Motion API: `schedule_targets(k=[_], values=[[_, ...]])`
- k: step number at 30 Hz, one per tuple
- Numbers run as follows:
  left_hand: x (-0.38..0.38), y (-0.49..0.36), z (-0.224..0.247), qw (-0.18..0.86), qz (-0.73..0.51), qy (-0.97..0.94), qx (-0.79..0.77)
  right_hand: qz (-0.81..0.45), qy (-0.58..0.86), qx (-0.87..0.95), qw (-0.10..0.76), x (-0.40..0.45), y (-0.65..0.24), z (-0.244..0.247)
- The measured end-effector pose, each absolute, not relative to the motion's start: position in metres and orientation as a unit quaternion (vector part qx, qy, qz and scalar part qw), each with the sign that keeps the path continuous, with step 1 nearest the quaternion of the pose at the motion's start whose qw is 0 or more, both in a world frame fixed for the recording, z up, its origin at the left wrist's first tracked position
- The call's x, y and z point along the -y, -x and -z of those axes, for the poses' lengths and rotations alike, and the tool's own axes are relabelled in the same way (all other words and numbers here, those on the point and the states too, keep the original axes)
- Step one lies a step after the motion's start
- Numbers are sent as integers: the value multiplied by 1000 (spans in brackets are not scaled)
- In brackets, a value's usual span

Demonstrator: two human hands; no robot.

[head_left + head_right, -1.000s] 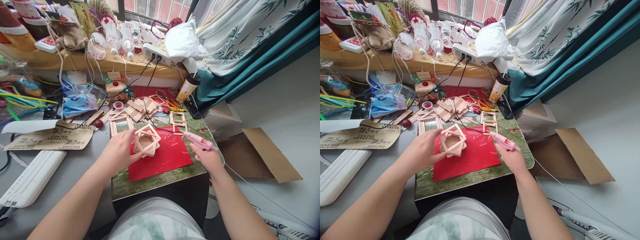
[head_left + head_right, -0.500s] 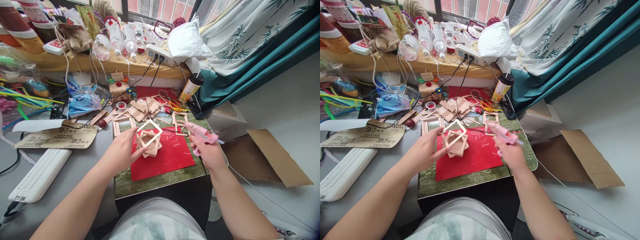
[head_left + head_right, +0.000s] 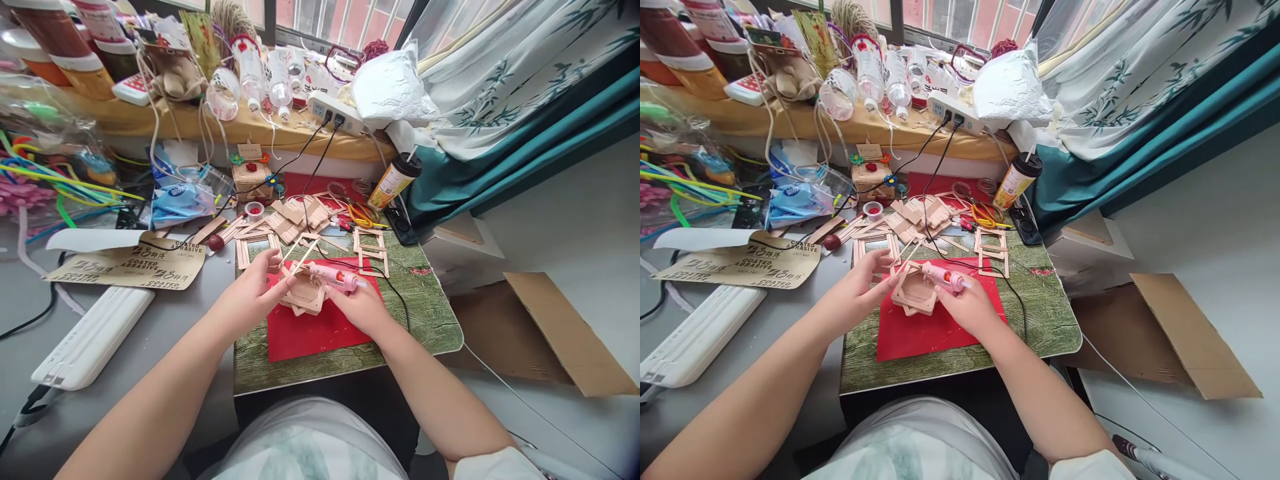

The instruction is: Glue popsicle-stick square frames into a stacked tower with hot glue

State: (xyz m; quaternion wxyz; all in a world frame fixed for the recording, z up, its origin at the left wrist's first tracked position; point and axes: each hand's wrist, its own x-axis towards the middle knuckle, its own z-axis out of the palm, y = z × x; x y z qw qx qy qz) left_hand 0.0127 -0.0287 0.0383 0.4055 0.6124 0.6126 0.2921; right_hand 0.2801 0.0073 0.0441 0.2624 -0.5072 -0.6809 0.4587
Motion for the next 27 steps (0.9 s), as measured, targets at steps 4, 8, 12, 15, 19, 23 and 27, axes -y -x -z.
schedule_targets(k=[4,8,12,15,19,23,27], values=[[29,-13,-40,401,-287,-617,-614,-459,518,676,253,-8,-281,-42],[29,-13,-37,385,-291,-627,-611,-455,516,683,246,-9,-280,-42],[29,-14,-37,385,-288,-629,-611,-449,524,684,237,-10,-279,-45],[30,-13,-41,379,-281,-630,-617,-435,531,687,238,-9,-278,-49],[31,-11,-44,360,-287,-638,-617,-433,523,692,246,-9,-277,-50],[32,-12,-45,362,-281,-639,-618,-432,538,685,233,-9,-276,-49],[32,-14,-44,364,-275,-642,-616,-426,542,688,227,-11,-276,-48]])
